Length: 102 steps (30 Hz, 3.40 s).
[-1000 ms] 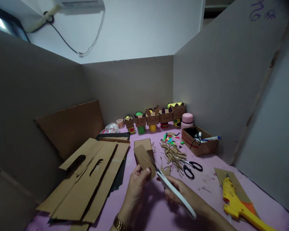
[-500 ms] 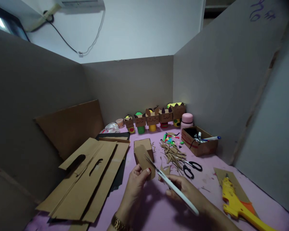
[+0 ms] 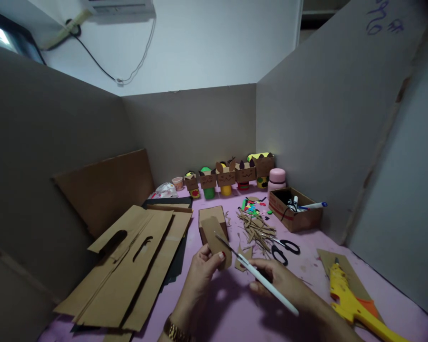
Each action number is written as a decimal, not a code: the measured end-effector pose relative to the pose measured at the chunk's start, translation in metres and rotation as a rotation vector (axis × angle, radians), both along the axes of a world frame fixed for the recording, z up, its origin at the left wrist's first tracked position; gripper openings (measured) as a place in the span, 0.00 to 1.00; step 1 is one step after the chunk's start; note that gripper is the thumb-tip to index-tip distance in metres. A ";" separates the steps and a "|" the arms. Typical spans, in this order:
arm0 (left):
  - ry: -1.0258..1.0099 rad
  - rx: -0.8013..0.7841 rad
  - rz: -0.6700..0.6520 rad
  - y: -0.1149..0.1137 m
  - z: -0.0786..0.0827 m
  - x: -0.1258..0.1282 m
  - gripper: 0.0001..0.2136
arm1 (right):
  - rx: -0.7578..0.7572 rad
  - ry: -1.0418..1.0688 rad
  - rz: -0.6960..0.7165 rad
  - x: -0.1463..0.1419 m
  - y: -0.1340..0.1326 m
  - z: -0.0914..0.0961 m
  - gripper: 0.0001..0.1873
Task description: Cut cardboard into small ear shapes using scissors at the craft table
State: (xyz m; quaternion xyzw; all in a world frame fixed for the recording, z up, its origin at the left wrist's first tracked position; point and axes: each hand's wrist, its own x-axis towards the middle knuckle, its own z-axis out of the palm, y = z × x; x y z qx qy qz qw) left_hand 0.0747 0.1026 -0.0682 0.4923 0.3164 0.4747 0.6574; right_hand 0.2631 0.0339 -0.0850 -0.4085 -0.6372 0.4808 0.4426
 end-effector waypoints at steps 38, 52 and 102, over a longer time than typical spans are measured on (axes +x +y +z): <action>0.043 -0.043 -0.099 0.003 -0.006 0.000 0.12 | -0.027 0.062 -0.086 -0.012 0.008 -0.019 0.23; 0.050 -0.031 -0.132 0.006 -0.001 -0.004 0.14 | -0.023 0.110 -0.104 -0.019 0.008 -0.026 0.22; 0.262 0.004 -0.476 -0.019 -0.001 0.015 0.06 | -0.079 0.719 -0.316 -0.025 0.003 -0.001 0.30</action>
